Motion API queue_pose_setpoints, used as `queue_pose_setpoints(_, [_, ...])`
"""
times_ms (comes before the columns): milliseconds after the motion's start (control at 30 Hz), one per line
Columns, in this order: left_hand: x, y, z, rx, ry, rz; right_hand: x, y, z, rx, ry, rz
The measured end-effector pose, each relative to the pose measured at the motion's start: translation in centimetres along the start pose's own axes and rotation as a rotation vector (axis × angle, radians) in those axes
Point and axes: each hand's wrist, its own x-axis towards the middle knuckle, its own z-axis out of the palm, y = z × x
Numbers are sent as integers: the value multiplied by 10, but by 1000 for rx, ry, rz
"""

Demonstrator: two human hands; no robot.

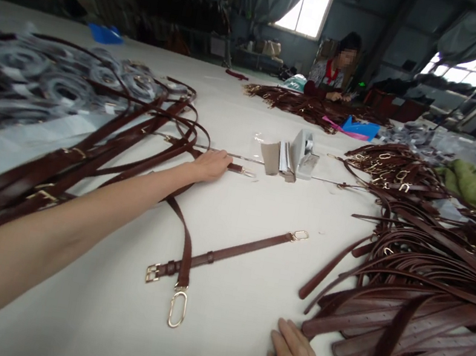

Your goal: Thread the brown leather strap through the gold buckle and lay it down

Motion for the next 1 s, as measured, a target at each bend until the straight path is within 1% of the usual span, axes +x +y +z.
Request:
queue_pose_setpoints(100, [-13,9,-12,-34,32,90,5,-8,-6,23,22,53])
queue_pose_setpoints(200, [-30,22,-35,-94,105,191,6,-11,-7,70,21,84])
queue_pose_setpoints(267, [-50,30,-50,-134,132,284,5,-11,-6,93,27,102])
queue_pose_setpoints(333, [-78,36,-60,-159,96,423,4,-11,-5,109,42,119])
queue_pose_setpoints(367, [-94,38,-62,-164,55,504,3,-11,-4,115,50,124])
queue_pose_setpoints(433, [-129,39,-60,-158,-47,656,3,-12,-2,124,49,137])
queue_pose_setpoints(467, [-145,38,-56,-153,-86,708,3,-13,-1,127,48,146])
queue_pose_setpoints(533, [-170,33,-47,-148,-123,750,6,-15,-2,134,51,171])
queue_pose_setpoints(567, [-178,30,-42,-148,-126,752,8,-16,-2,137,55,182])
queue_pose_setpoints(633, [-185,25,-35,-153,-104,734,13,-19,-5,136,64,194])
queue_pose_setpoints(700, [-183,22,-34,-173,-64,701,17,-21,-6,134,74,201])
queue_pose_setpoints(767, [-175,20,-39,-204,-26,671,19,-23,-6,135,86,211])
queue_pose_setpoints(833, [-163,18,-51,-239,20,617,20,-24,-5,138,97,221])
queue_pose_setpoints(867, [-156,18,-60,-253,55,565,20,-24,-5,136,100,223])
queue_pose_setpoints(933, [-140,21,-80,-270,146,417,20,-24,-3,129,102,221])
queue_pose_setpoints(1000, [-124,31,-98,-271,232,282,20,-24,-2,122,105,218])
